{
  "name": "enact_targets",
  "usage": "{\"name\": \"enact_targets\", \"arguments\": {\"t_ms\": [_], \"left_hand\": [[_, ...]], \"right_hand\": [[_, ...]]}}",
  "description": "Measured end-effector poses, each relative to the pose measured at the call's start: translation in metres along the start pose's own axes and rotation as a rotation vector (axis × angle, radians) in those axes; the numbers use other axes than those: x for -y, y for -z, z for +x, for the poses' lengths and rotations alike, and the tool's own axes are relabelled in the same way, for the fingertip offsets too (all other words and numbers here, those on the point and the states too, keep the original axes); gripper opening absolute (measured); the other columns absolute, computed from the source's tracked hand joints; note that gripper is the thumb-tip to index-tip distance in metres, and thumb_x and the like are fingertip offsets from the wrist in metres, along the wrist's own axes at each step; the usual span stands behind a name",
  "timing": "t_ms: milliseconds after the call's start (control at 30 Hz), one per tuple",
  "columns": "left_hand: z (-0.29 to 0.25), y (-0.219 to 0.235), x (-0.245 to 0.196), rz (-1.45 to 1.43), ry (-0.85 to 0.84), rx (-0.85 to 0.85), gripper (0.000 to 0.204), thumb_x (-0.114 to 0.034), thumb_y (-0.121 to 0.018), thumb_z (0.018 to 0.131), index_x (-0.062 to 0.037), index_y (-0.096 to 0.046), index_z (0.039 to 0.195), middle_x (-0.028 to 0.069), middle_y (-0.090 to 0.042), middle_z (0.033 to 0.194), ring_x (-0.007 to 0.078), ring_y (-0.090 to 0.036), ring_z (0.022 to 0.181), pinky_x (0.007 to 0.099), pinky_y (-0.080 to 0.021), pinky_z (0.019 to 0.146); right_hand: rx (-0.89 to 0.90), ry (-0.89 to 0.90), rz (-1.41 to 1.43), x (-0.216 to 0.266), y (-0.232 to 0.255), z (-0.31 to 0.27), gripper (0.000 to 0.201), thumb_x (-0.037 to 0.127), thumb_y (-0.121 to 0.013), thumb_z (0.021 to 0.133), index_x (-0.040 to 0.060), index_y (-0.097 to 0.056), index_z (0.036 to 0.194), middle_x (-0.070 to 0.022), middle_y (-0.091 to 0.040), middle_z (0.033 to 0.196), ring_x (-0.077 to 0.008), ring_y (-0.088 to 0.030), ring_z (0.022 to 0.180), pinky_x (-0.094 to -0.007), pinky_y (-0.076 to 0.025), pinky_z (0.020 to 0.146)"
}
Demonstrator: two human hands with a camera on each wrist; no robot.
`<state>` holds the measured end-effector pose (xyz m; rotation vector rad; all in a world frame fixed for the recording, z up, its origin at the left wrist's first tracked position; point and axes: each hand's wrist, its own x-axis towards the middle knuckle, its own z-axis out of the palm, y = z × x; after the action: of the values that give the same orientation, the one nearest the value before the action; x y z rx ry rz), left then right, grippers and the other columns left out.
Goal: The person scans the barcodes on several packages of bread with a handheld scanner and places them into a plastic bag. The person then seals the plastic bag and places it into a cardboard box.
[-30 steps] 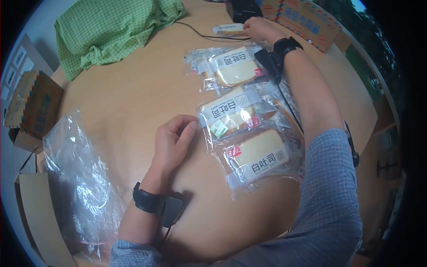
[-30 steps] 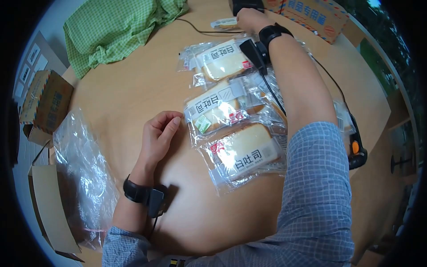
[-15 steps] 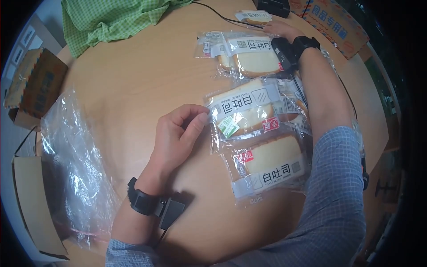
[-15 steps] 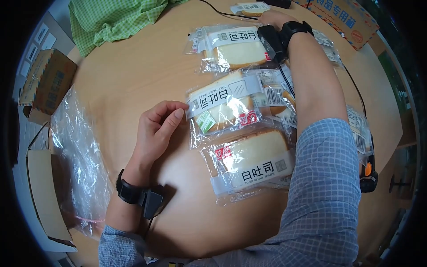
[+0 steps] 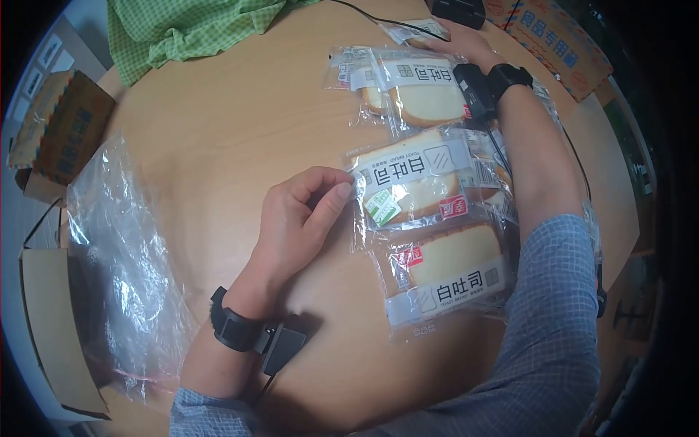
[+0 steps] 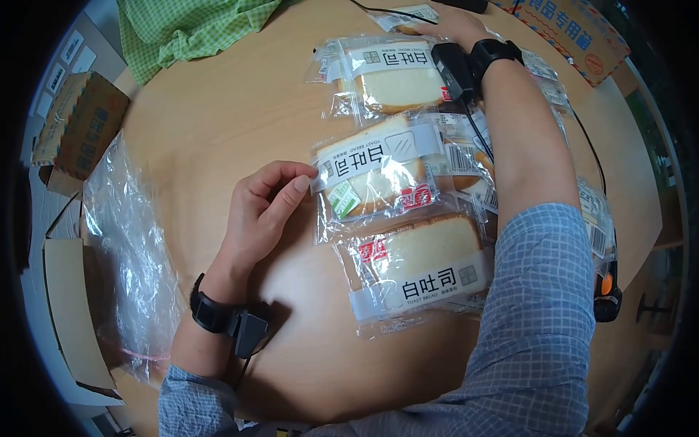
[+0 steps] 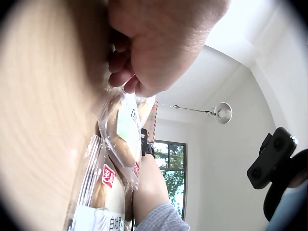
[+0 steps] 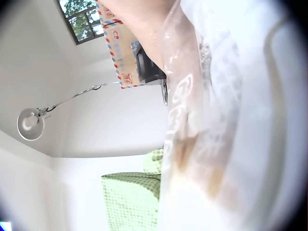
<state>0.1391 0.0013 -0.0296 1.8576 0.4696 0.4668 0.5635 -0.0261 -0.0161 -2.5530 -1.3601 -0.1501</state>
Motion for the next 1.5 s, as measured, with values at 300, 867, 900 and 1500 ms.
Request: {"name": "enact_targets", "arguments": {"t_ms": [300,867,900,1500], "left_hand": [[0.001,-0.003,0.000,0.018,-0.038,-0.054,0.018,-0.016,-0.058,0.085,-0.0009,-0.062,0.093,0.0071,-0.064,0.074,0.0112,-0.059,0.068,0.0239,-0.046,0.064],[0.003,-0.001,-0.006,0.015,0.004,-0.007,0.017,-0.014,-0.056,0.088,0.0010,-0.061,0.096,0.0010,-0.061,0.081,0.0051,-0.052,0.075,0.0190,-0.043,0.068],[0.004,-0.001,-0.005,0.037,0.003,-0.008,0.017,-0.013,-0.056,0.088,0.0007,-0.061,0.096,0.0008,-0.061,0.081,0.0051,-0.052,0.075,0.0193,-0.043,0.068],[0.010,-0.002,-0.002,0.320,-0.148,-0.105,0.016,-0.020,-0.058,0.081,-0.0069,-0.064,0.088,0.0092,-0.063,0.069,0.0206,-0.059,0.059,0.0299,-0.046,0.056]], "right_hand": [[-0.215,0.309,0.017,-0.057,-0.056,0.040,0.052,0.036,-0.054,0.080,0.0110,-0.046,0.125,-0.0120,-0.061,0.106,-0.0289,-0.059,0.093,-0.0340,-0.044,0.085],[-0.037,0.196,0.089,0.036,0.007,0.006,0.061,0.040,-0.058,0.078,0.0163,-0.040,0.132,-0.0107,-0.061,0.104,-0.0274,-0.059,0.091,-0.0355,-0.046,0.081],[-0.022,0.089,-0.006,0.040,0.009,0.009,0.061,0.040,-0.058,0.079,0.0156,-0.039,0.132,-0.0102,-0.061,0.104,-0.0265,-0.059,0.092,-0.0345,-0.046,0.081],[-0.059,0.331,0.115,0.077,0.062,-0.007,0.052,0.034,-0.061,0.075,0.0011,-0.054,0.115,-0.0186,-0.059,0.109,-0.0285,-0.057,0.101,-0.0340,-0.044,0.087]]}}
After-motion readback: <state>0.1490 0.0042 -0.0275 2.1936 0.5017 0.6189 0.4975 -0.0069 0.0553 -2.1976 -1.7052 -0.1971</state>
